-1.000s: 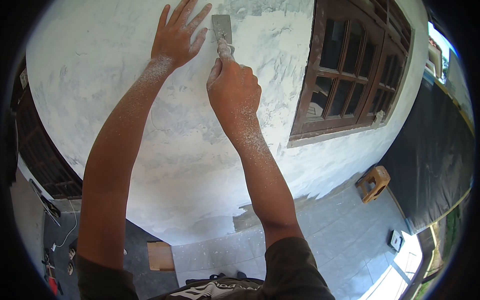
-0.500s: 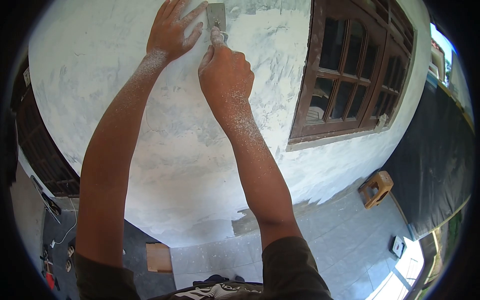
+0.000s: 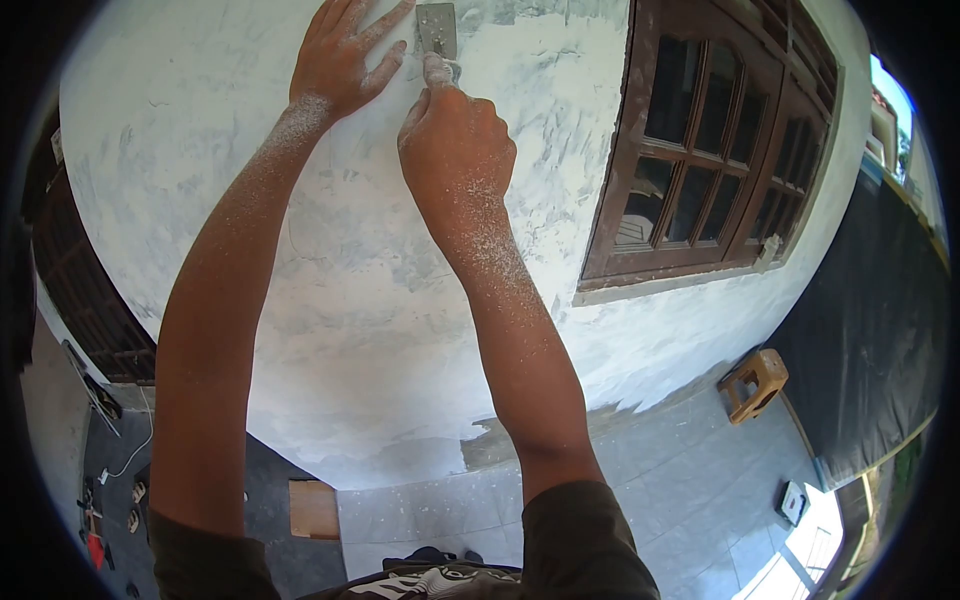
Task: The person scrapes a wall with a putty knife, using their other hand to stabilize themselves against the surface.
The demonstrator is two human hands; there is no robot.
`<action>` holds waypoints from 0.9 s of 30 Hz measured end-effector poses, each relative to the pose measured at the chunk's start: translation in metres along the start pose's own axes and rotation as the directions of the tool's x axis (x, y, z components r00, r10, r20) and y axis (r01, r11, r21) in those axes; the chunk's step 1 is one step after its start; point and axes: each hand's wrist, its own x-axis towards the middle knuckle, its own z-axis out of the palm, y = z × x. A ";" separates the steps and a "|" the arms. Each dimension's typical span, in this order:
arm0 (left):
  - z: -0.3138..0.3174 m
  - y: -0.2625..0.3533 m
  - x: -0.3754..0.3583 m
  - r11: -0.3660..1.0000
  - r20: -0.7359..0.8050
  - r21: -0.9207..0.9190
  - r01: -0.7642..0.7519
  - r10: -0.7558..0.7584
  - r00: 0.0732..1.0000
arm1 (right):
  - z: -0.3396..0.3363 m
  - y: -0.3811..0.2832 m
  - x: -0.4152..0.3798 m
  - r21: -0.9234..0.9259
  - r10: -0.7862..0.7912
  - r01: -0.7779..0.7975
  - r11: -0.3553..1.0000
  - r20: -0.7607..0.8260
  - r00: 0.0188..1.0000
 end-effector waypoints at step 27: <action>0.000 -0.001 0.001 1.000 0.009 0.006 -0.013 0.013 1.000 | 0.003 0.004 0.007 0.016 -0.005 0.004 1.000 0.037 0.999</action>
